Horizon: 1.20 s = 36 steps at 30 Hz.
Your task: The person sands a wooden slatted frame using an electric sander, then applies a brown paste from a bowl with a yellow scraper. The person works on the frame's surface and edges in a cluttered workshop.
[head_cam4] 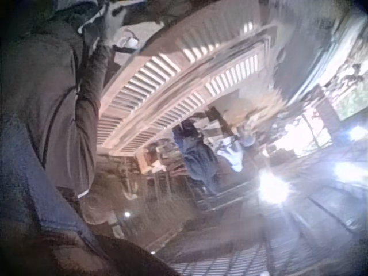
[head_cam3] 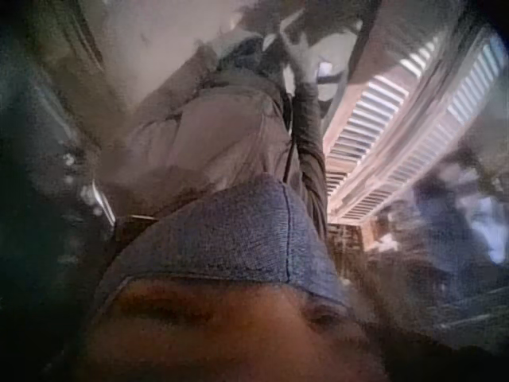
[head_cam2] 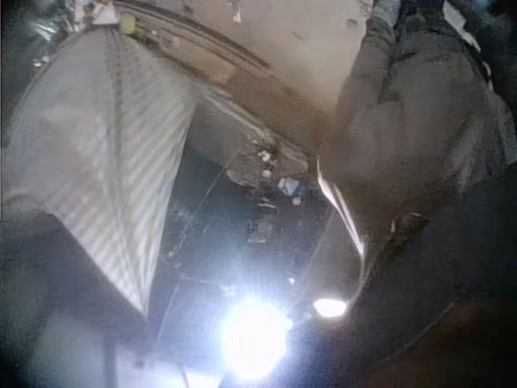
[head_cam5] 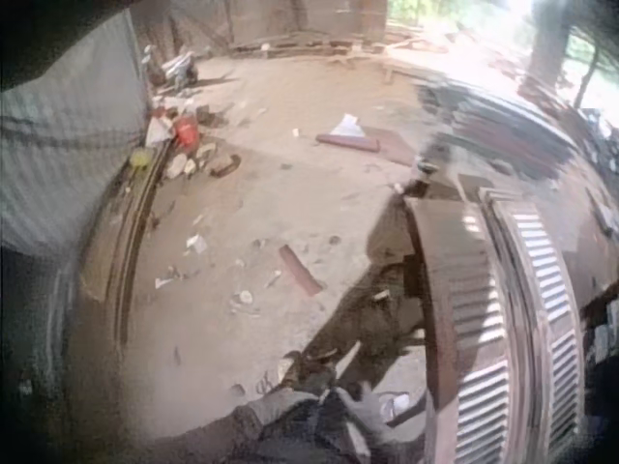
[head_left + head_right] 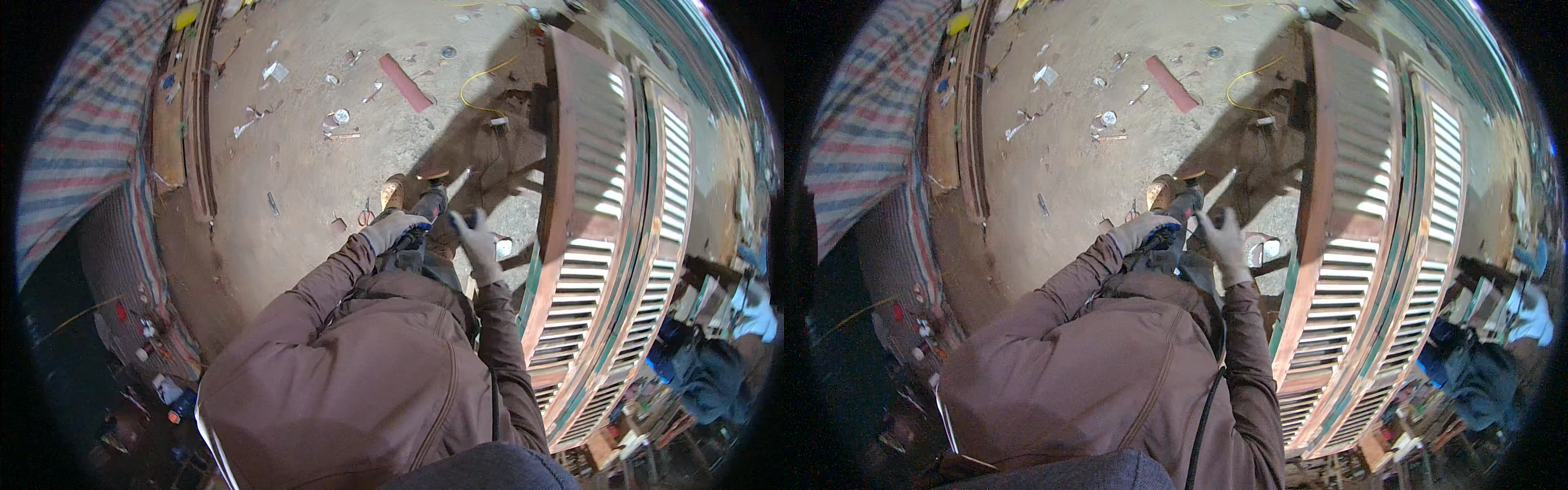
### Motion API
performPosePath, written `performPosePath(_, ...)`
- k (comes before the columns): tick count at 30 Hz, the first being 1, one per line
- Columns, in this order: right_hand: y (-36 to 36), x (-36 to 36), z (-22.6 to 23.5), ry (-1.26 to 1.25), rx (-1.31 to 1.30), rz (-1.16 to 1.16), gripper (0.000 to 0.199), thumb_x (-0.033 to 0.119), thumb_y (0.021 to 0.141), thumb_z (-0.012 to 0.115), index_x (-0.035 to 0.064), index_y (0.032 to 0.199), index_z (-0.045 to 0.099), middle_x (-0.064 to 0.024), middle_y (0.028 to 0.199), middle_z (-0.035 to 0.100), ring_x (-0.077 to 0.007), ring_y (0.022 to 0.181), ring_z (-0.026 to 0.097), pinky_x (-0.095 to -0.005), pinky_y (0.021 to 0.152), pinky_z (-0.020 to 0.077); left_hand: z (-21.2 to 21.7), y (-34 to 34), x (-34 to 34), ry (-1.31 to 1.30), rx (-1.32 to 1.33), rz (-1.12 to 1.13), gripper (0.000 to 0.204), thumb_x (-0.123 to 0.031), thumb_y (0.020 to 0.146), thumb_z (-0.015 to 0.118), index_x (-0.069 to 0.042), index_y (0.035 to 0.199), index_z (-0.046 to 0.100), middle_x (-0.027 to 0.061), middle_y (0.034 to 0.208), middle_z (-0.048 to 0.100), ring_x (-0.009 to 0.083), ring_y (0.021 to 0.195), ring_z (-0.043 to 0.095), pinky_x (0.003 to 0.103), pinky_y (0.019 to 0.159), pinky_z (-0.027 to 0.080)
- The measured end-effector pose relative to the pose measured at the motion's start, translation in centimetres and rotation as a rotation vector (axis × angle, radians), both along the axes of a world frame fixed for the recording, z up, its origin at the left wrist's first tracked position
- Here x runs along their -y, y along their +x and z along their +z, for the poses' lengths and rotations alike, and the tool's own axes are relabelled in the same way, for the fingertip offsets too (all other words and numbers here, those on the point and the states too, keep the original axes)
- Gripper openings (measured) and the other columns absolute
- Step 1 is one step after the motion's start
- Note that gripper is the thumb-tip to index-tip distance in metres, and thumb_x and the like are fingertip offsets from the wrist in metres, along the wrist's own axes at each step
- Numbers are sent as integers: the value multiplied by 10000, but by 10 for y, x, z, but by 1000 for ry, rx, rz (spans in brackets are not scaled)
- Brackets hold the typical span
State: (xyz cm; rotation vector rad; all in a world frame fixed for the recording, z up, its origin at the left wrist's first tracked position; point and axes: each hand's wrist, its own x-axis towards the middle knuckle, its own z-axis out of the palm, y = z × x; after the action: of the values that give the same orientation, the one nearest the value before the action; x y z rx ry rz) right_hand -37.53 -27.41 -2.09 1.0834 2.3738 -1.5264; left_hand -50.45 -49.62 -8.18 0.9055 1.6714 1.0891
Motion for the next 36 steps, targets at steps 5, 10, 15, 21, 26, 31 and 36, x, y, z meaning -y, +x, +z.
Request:
performPosePath(5,-71,-142,47,781,20,109,715,508,896,755,41,1396,550,-246,1397,584,-377,1276,594,-480,987,521,-39,-70,-3,-347,423,195,190,-247,932,681,-88,987,768,55,820,706,161,741,640,355,692,501)
performPosePath(10,-97,-293,8,1265,379,89,873,564,904,701,91,1556,365,-244,1593,370,-472,1471,341,-544,1208,312,-207,-150,3,-602,663,498,270,-325,896,743,-68,976,767,24,847,701,134,699,616,331,649,505)
performPosePath(15,-120,-315,-40,887,100,-65,881,417,928,702,29,1599,283,-221,1604,353,-362,1485,333,-480,1241,222,-340,-247,-27,-667,677,966,166,-178,810,757,-62,819,639,48,679,599,172,526,556,390,469,438)
performPosePath(21,-94,-328,-46,755,-31,-316,815,241,936,707,21,1602,291,-161,1599,370,-281,1442,365,-430,1207,280,-544,-317,-6,-539,333,1200,666,-230,761,809,14,1286,479,87,860,611,185,677,590,342,544,485)
performPosePath(26,-99,-319,-51,896,84,-261,827,275,927,718,15,1594,305,-166,1607,368,-293,1463,347,-441,1221,261,-614,-340,-8,-704,251,1087,976,-401,751,818,55,1485,363,197,1111,694,335,887,701,453,789,564)
performPosePath(31,-95,-316,-54,902,101,-216,839,308,917,730,9,1585,319,-171,1615,366,-305,1484,330,-452,1234,241,-621,-297,34,-1274,41,744,937,-446,833,734,52,1537,368,265,1345,648,403,1227,653,468,982,535)
performPosePath(36,-75,-296,-57,816,65,-295,854,341,908,741,2,1577,334,-177,1623,364,-317,1506,312,-464,1248,222,-561,-226,82,-641,-295,788,661,-236,909,683,-1,1480,447,239,1193,652,397,1017,625,487,914,503)
